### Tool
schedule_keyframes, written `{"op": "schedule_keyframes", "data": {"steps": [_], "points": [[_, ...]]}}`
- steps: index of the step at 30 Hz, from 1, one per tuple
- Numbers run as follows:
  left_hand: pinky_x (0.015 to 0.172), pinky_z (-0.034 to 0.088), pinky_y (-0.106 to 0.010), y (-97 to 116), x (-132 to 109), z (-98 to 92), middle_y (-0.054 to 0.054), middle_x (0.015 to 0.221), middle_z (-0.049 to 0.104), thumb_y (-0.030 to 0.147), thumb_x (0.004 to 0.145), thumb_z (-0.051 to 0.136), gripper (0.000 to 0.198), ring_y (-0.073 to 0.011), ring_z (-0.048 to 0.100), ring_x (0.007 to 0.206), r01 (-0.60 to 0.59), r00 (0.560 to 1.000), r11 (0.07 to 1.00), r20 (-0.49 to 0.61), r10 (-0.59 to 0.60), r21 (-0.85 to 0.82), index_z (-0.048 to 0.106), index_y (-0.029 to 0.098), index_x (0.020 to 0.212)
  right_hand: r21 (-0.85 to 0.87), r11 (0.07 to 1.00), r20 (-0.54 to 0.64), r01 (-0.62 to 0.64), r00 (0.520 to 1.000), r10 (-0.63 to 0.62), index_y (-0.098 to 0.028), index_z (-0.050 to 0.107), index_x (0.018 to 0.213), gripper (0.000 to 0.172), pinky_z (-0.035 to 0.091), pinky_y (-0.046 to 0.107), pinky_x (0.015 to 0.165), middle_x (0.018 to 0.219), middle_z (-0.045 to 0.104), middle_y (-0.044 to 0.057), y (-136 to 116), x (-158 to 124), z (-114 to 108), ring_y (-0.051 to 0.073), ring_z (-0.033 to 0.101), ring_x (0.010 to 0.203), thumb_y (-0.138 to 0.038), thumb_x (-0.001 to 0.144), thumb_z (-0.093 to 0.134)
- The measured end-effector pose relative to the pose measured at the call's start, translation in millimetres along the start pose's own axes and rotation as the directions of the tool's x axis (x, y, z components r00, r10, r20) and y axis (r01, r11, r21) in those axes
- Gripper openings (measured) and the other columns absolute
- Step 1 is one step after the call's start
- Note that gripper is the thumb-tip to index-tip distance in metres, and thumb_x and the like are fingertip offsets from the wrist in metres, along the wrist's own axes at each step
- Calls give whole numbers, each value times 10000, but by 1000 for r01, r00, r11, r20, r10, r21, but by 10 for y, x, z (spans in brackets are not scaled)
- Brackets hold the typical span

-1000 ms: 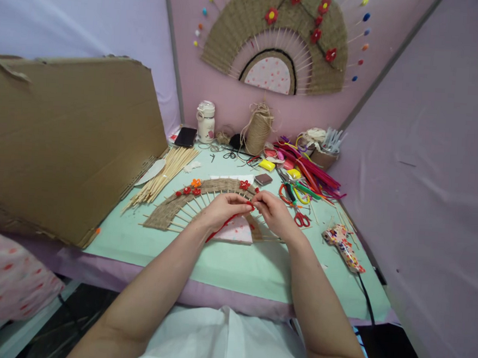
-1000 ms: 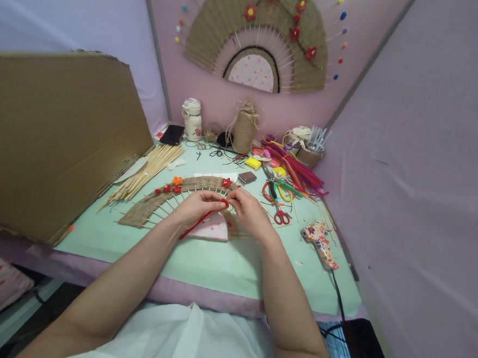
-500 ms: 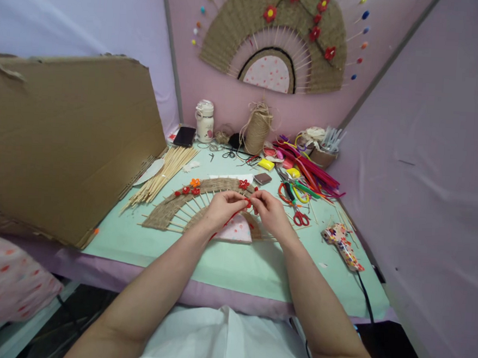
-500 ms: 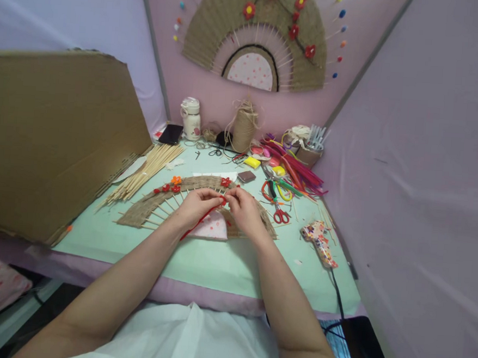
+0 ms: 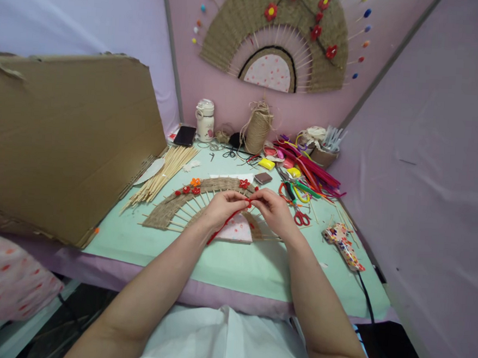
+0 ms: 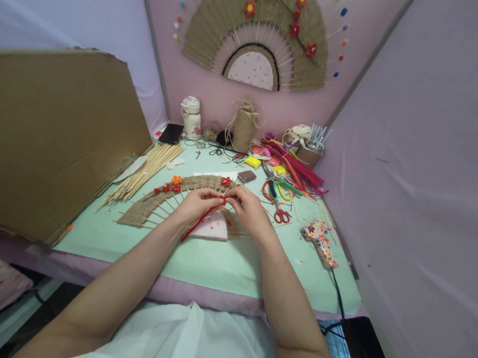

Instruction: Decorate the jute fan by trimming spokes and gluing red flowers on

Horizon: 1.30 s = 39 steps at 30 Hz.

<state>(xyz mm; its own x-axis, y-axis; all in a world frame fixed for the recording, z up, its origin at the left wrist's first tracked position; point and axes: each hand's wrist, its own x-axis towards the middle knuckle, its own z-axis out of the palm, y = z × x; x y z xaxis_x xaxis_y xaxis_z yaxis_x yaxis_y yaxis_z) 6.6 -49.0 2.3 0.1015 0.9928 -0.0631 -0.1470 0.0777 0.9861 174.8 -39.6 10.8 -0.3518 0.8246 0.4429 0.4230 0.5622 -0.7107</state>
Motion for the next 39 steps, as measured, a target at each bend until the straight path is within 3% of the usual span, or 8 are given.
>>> {"op": "schedule_keyframes", "data": {"steps": [4, 7, 11, 15, 20, 27, 33, 39], "points": [[622, 445, -241, -3, -10, 1, -29, 728, 693, 273, 641, 728, 188, -133, 608, 667, -54, 998, 992, -7, 55, 115, 691, 149, 777, 97, 979, 69, -179, 983, 173, -205, 626, 910, 155, 459, 292, 722, 875, 660, 26, 63, -10, 10, 165, 599, 794, -339, 853, 572], [575, 427, -229, 9, -30, 21, -28, 722, 683, 292, 670, 699, 185, -130, 592, 645, -90, 995, 975, -17, 96, 201, 692, 150, 789, 129, 967, 94, -218, 974, 207, -201, 615, 903, 168, 456, 282, 697, 847, 653, 14, 79, -18, 7, 158, 591, 770, -354, 847, 572], [533, 394, -218, 23, -46, 28, -23, 705, 671, 308, 685, 687, 198, -121, 567, 616, -87, 996, 972, -3, 90, 217, 689, 149, 802, 82, 993, 52, -89, 995, 85, -209, 598, 897, 94, 444, 283, 722, 852, 623, 11, 64, -14, -1, 155, 577, 790, -283, 868, 547], [606, 424, -231, -1, -25, 8, -27, 735, 689, 302, 673, 711, 201, -127, 591, 665, -85, 996, 988, 25, 83, 126, 695, 152, 806, -31, 997, 24, 75, 997, -74, -210, 580, 853, 74, 418, 285, 708, 830, 580, 20, 66, 3, -4, 160, 543, 781, -240, 896, 527], [632, 435, -236, -39, 14, 9, -19, 712, 691, 270, 629, 754, 191, -117, 590, 651, -73, 997, 997, 3, 73, 23, 694, 149, 765, -107, 982, 49, 153, 988, -148, -214, 558, 848, 111, 407, 300, 724, 830, 553, 30, 65, 9, -20, 177, 528, 809, -245, 929, 489], [591, 435, -237, 37, -9, 31, -8, 620, 651, 230, 566, 797, 215, -87, 552, 547, 98, 994, 974, 62, -87, -205, 675, 122, 706, -112, 971, 66, 213, 976, -206, -211, 574, 914, 86, 425, 304, 749, 886, 573, 49, 12, -2, -65, 179, 545, 843, -227, 929, 491], [535, 420, -205, 90, -33, -1, -24, 598, 638, 174, 593, 779, 198, -84, 559, 535, 229, 966, 930, 188, -180, -288, 672, 99, 741, -33, 965, 47, 260, 965, -258, -215, 583, 894, 88, 442, 305, 748, 900, 585, 50, -37, -8, -82, 172, 562, 849, -192, 912, 500], [538, 439, -188, 92, -18, -38, -16, 624, 630, 134, 608, 764, 179, -75, 561, 546, 341, 925, 866, 295, -239, -366, 666, 110, 757, 7, 973, 41, 232, 972, -232, -211, 577, 870, 78, 436, 300, 733, 884, 593, 40, -77, -19, -91, 163, 554, 819, -187, 894, 507]]}}
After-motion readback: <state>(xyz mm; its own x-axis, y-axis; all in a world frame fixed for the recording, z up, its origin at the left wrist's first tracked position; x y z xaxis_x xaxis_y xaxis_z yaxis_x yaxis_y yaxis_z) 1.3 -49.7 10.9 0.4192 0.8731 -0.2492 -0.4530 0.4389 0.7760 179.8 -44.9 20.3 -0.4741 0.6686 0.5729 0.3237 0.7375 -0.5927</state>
